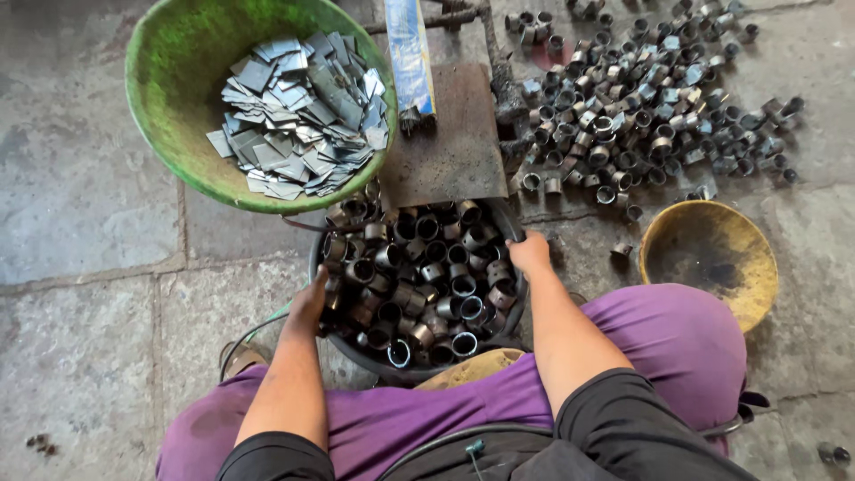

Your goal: The person sits on the floor and uses a handheld welding torch to weld small square metal plates onto cylindrical metal tubes. They pick up a tube and a plate, position them on a metal block, weld them together, and then place the finished piece into a pile.

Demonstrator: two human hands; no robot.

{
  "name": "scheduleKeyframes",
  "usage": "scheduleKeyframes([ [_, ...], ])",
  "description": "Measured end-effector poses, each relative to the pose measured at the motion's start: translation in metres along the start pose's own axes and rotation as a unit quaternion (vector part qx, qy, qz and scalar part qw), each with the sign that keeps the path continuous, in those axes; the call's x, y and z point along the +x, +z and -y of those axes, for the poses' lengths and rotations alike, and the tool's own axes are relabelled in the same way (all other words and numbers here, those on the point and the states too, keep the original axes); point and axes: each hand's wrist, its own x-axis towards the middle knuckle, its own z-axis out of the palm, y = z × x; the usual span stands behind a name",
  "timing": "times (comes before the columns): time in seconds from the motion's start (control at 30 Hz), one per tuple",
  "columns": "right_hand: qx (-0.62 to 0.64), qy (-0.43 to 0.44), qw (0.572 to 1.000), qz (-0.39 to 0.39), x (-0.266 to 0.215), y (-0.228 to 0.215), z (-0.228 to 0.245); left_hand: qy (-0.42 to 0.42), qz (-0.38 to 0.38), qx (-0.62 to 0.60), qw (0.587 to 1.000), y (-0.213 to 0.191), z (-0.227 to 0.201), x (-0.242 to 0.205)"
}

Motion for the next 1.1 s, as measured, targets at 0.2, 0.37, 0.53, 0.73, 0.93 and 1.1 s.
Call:
scheduleKeyframes([
  [0.2, -0.124, 0.019, 0.992, -0.002, 0.012, -0.017, 0.015, -0.015, 0.062, 0.149, 0.987, -0.013, -0.022, -0.013],
  [0.37, -0.039, -0.046, 0.998, 0.001, 0.002, -0.091, 0.090, 0.127, 0.001, 0.174, 0.976, 0.002, -0.025, -0.009],
  [0.53, 0.154, -0.037, 0.985, 0.067, -0.050, -0.221, 0.181, 0.233, -0.070, 0.396, 0.885, 0.023, -0.020, -0.024],
  [0.73, -0.040, -0.074, 0.996, -0.025, -0.129, -0.367, 0.119, 0.260, -0.082, 0.343, 0.899, 0.026, -0.024, -0.047],
  [0.93, -0.311, 0.076, 0.947, 0.023, -0.185, -0.382, -0.071, 0.331, -0.060, 0.402, 0.851, 0.025, -0.016, -0.041],
  [1.1, 0.353, 0.395, 0.839, 0.123, -0.239, -0.323, -0.161, 0.373, -0.052, 0.429, 0.821, 0.033, -0.015, -0.048],
])
